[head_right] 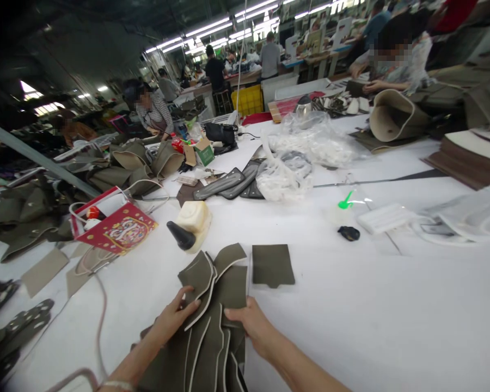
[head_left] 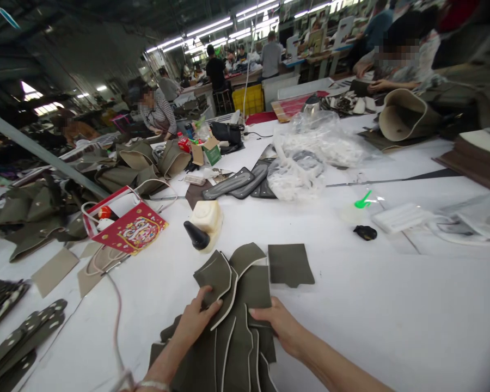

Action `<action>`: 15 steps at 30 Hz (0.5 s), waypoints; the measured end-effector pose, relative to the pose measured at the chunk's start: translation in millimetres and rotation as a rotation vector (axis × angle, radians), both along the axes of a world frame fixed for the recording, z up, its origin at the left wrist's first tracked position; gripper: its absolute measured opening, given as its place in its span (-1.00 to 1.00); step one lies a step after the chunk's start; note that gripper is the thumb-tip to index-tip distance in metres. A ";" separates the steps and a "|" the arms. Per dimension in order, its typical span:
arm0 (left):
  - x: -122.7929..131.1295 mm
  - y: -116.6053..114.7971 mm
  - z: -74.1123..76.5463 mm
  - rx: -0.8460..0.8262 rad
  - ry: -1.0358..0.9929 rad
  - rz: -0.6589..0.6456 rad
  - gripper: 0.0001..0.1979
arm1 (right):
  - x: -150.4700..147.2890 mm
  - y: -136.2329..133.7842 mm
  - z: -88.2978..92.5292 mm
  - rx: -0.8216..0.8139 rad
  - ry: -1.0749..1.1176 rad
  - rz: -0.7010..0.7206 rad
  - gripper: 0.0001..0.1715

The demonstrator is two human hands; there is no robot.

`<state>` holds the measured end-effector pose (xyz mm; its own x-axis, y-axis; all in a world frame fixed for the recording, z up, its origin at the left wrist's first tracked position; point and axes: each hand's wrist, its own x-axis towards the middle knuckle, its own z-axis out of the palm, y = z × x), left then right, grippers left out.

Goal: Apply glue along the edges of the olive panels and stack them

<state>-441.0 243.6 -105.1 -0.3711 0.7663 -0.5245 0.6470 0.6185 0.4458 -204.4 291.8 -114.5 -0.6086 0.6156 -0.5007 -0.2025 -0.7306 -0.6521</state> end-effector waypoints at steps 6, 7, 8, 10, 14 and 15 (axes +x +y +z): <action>101.0 -8.8 20.5 -0.021 -0.173 -0.216 -0.26 | 81.5 -32.1 19.2 0.003 -0.017 -0.063 -0.52; 115.0 -12.5 24.5 -0.048 -0.203 -0.272 -0.25 | 97.6 -37.6 17.9 -0.004 -0.027 -0.064 -0.54; 126.7 -16.2 28.2 -0.079 -0.237 -0.339 -0.25 | 114.4 -42.6 14.7 -0.005 -0.035 -0.056 -0.56; 141.8 -23.1 33.5 -0.126 -0.301 -0.463 -0.29 | 149.4 -49.0 3.6 0.023 -0.060 -0.007 -0.56; 130.6 -33.3 31.9 0.039 -0.259 -0.369 -0.50 | 214.4 -33.5 -21.3 0.296 -0.455 -0.014 -0.42; 118.8 -36.3 29.5 0.121 -0.206 -0.268 -0.55 | 225.0 -22.5 -23.8 0.398 -0.662 -0.088 -0.34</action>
<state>-322.3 207.3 -75.5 -0.0444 0.8831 -0.4671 0.6677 0.3740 0.6436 20.5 269.3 -138.3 -0.1998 0.8574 -0.4742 0.2742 -0.4157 -0.8672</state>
